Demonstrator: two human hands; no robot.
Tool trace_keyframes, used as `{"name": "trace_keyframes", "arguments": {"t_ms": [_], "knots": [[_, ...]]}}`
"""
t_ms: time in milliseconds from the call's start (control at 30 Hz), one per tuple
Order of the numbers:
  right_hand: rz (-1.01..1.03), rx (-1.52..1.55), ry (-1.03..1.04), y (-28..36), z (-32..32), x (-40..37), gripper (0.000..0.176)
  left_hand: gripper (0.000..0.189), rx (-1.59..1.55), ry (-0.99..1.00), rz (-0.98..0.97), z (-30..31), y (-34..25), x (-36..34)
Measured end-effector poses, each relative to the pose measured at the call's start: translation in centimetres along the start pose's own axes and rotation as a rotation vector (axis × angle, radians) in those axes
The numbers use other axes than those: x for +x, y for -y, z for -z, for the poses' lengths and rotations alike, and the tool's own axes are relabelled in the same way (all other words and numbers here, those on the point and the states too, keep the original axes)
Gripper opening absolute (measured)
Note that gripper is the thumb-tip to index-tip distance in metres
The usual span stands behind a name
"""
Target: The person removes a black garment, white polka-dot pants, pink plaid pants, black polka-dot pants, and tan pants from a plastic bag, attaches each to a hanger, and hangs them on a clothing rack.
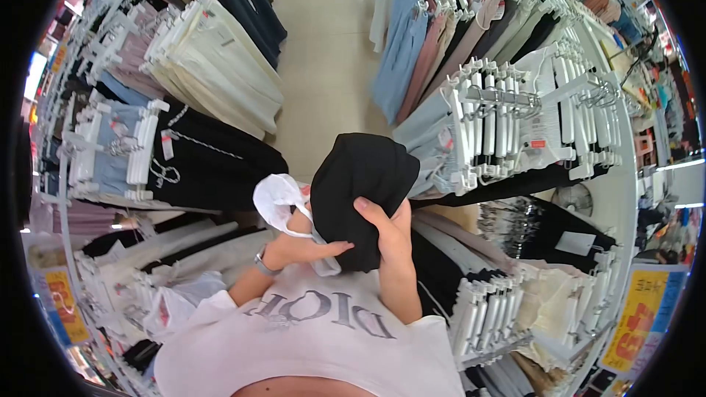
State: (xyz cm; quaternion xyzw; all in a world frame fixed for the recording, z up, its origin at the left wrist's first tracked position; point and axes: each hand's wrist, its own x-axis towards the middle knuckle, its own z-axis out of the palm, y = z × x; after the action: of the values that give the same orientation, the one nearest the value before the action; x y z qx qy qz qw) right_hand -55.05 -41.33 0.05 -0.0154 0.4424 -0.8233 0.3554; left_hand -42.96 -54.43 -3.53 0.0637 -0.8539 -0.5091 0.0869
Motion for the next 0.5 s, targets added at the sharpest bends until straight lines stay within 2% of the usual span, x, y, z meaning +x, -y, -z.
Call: {"name": "trace_keyframes", "arguments": {"t_ms": [67,133,233,300,500], "knots": [[0.146,-0.219,-0.089,-0.8,-0.6,1.3,0.042,0.09,-0.208,-0.012,0.044,0.3,1.0,0.3],[0.22,-0.276,-0.111,-0.9,-0.9,2.8,0.04,0.083,-0.309,0.007,0.066,1.8,0.4,0.8],[0.055,-0.108,-0.073,-0.5,-2.1,4.1,0.035,0.08,-0.249,-0.071,-0.023,2.9,0.4,0.8],[-0.013,-0.084,-0.005,-0.4,-2.1,4.7,0.035,0.085,-0.314,-0.003,0.021,3.4,0.9,0.4],[0.079,-0.259,0.16,-0.3,-3.2,6.4,0.038,0.088,-0.373,-0.03,0.052,4.5,1.9,0.3]]}}
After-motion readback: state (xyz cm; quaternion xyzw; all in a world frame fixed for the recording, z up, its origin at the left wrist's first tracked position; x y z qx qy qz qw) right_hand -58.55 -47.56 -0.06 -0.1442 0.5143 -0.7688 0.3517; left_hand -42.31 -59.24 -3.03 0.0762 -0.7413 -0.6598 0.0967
